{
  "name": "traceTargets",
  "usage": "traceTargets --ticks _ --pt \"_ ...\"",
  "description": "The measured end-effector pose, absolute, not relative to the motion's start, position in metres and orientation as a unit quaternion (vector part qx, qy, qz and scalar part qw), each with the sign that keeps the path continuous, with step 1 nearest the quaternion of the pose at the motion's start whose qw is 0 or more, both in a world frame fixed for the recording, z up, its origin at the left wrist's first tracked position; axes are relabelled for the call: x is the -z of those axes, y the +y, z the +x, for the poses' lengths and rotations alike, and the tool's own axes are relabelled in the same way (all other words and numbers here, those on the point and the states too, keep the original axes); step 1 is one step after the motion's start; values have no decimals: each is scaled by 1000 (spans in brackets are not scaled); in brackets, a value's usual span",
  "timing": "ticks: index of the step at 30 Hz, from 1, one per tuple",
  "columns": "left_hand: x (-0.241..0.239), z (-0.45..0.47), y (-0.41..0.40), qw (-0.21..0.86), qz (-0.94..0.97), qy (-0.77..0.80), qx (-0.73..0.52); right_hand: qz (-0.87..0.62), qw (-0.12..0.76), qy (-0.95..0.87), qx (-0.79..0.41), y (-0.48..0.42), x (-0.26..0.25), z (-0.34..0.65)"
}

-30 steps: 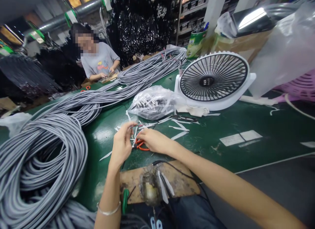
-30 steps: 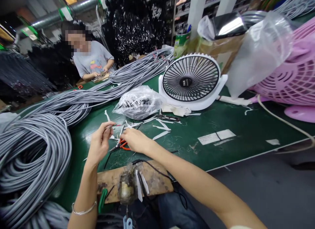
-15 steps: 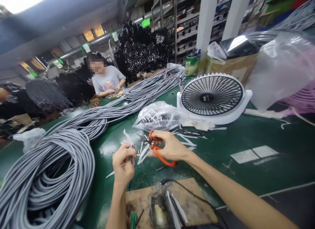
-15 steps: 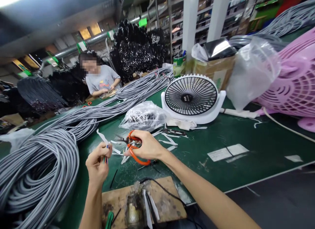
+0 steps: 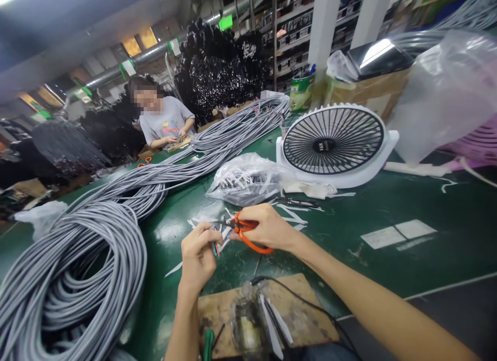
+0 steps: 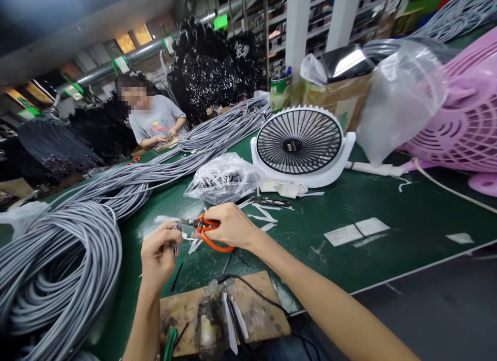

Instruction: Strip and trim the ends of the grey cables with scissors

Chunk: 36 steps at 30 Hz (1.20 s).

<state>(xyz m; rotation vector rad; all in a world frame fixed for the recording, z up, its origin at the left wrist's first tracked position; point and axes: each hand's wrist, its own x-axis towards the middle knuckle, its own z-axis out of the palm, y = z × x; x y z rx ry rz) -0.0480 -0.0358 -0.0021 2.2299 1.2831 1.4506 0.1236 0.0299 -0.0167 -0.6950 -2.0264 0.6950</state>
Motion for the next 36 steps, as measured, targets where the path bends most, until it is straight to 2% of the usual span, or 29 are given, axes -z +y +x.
traceTargets --ticks 4,8,13,20,27,32,34,36 --pt "6 -44 -36 145 700 469 -519 -326 483 -724 -370 27 16 120" --pt "12 -35 -37 241 636 530 -506 -256 523 -646 -495 20 14 112" --pt "14 -26 -35 310 614 536 -489 -298 597 -531 -522 15 16 104" --pt "16 -17 -28 280 525 576 -561 -281 571 -490 -596 11 16 98" --pt "17 -17 -25 373 385 510 -673 -297 562 -431 -640 11 16 92" --pt "6 -22 -27 485 377 447 -650 -320 481 -419 -700 16 18 94" --pt "4 -24 -28 510 396 425 -634 -334 462 -458 -683 15 21 94" --pt "3 -27 -29 487 418 417 -643 -348 483 -517 -615 13 23 94"
